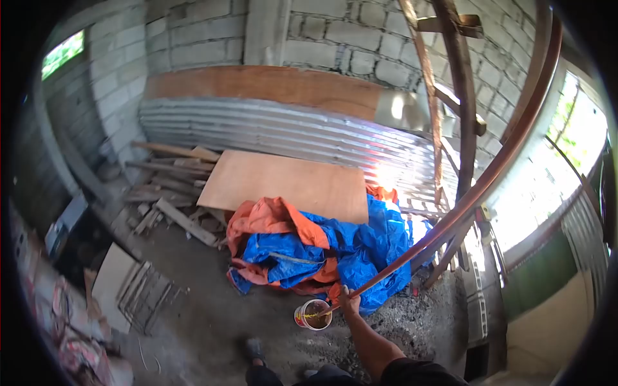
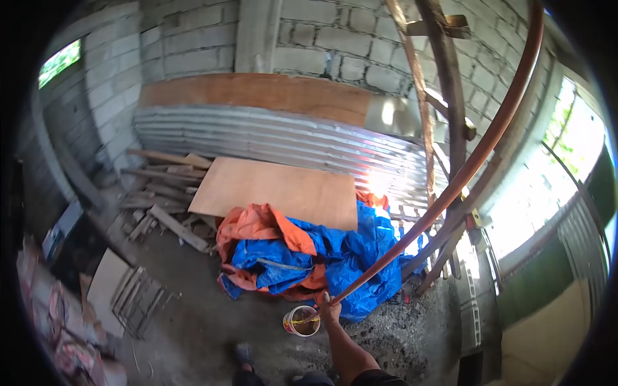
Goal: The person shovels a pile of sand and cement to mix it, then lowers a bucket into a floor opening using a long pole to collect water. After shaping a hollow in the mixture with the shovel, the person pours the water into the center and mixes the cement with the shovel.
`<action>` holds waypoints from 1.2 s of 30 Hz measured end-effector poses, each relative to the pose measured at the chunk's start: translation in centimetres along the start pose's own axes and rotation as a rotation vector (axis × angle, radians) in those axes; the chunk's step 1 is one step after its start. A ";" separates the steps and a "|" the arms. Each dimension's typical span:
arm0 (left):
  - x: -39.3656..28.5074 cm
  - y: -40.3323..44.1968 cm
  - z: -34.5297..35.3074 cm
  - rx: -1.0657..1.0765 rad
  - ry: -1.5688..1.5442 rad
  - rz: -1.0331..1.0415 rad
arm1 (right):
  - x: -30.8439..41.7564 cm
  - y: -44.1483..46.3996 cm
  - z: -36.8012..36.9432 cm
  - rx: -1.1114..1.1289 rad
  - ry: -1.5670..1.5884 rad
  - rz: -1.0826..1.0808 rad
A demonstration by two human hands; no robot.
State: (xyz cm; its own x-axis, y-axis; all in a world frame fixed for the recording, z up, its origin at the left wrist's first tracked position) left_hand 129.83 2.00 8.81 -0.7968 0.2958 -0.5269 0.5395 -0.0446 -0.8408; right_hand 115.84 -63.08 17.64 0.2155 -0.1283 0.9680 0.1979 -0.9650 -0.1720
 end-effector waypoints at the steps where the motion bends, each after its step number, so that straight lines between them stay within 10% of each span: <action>1: -4.9 2.4 1.3 0.042 0.045 0.043 | 0.1 -0.7 1.9 0.061 0.051 0.016; 13: -44.9 12.6 20.9 0.472 0.387 0.410 | 11.1 7.6 3.6 -0.323 0.012 0.115; 24: -48.3 15.2 32.9 0.632 0.641 0.280 | 8.9 18.3 1.9 -0.431 -0.279 0.194; 36: -49.9 21.0 37.0 0.727 0.933 0.122 | -1.0 0.3 3.6 -0.542 -0.508 0.515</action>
State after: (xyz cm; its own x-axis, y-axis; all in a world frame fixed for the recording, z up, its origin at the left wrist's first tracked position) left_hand 170.82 -49.01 12.85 -0.0821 0.8191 -0.5677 0.0774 -0.5627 -0.8231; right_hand 119.11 -62.43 15.93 0.5749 -0.5820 0.5752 -0.4898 -0.8078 -0.3278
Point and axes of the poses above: each hand's wrist, its own y-axis towards the middle knuckle, its own z-axis out of the palm, x = y × z, the point moved 10 cm from there along y, towards the middle knuckle, and after that the axes turned 10 degrees about -y, right-handed, at the moved point
